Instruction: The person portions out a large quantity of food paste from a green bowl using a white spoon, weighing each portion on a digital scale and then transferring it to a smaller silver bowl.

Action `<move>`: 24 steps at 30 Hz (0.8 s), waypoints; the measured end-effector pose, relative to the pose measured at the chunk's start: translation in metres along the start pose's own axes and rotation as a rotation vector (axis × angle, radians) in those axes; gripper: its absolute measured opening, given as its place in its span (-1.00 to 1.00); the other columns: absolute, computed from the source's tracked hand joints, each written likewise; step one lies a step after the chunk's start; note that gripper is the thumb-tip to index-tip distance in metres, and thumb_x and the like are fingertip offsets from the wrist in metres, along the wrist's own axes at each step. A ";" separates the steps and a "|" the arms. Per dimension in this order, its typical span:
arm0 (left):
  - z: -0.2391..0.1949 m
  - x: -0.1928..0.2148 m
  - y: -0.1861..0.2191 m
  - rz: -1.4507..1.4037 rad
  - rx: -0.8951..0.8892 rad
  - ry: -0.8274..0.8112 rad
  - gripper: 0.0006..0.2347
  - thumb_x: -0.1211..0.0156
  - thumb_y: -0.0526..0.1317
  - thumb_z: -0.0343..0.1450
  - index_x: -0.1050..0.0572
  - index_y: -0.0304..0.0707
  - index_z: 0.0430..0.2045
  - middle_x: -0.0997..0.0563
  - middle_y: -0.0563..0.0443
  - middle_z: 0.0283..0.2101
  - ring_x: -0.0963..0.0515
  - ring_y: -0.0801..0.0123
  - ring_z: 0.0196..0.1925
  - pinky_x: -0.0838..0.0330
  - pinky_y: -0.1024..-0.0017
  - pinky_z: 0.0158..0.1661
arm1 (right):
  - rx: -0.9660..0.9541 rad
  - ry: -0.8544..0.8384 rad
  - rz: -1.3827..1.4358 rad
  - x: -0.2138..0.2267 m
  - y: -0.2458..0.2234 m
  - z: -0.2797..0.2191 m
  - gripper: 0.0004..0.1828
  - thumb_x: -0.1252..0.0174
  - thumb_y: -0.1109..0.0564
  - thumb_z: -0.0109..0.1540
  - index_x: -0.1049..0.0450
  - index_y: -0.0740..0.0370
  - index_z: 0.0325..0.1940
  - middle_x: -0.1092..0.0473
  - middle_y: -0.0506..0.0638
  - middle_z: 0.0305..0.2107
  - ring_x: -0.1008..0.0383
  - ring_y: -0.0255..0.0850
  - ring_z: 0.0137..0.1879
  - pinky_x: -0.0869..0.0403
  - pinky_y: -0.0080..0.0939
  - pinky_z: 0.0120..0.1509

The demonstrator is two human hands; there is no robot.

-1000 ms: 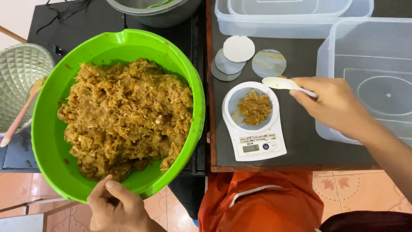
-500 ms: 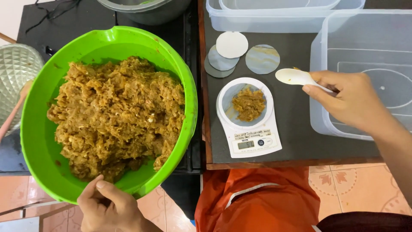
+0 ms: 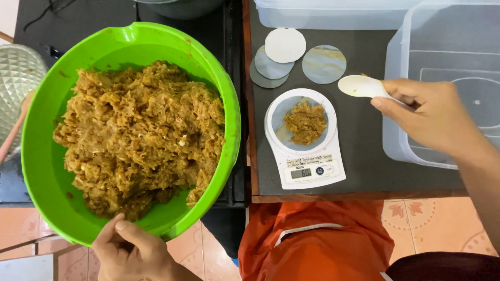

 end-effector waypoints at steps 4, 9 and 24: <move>-0.002 -0.003 -0.003 0.027 0.024 -0.008 -0.90 -0.23 -0.43 0.73 -0.64 -0.56 -0.12 -0.43 -0.13 -0.55 -0.32 0.28 -0.62 -0.12 0.34 -0.55 | 0.071 0.017 -0.004 0.001 0.007 0.003 -0.69 -0.13 0.07 0.39 -0.60 0.09 0.18 -0.02 -0.13 -0.65 0.02 -0.31 -0.47 -0.02 -0.30 -0.32; -0.005 -0.007 -0.004 -0.024 0.062 -0.051 -0.76 -0.04 -0.30 0.79 -0.57 -0.62 -0.07 -0.38 -0.22 -0.48 -0.33 0.20 -0.54 -0.14 0.30 -0.48 | 0.032 0.007 -0.039 0.007 0.001 0.012 -0.76 -0.14 0.06 0.40 -0.63 0.10 0.09 -0.11 -0.10 -0.67 -0.03 -0.29 -0.47 -0.07 -0.29 -0.30; -0.013 -0.013 -0.010 -0.093 0.288 -0.103 -0.80 0.02 -0.26 0.74 -0.47 -0.51 -0.04 -0.25 -0.09 -0.39 -0.14 0.38 -0.56 0.02 0.39 -0.48 | 0.484 -0.251 -0.710 -0.018 -0.087 0.045 -0.50 0.08 0.14 0.26 -0.36 -0.20 0.27 -0.39 -0.11 -0.83 -0.31 -0.11 -0.73 -0.28 -0.06 -0.61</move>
Point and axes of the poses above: each hand's wrist, its own z-axis towards the middle knuckle, its own x-axis out of the back of the hand, y = z × x, the point moved 1 cm from there along z, towards the middle knuckle
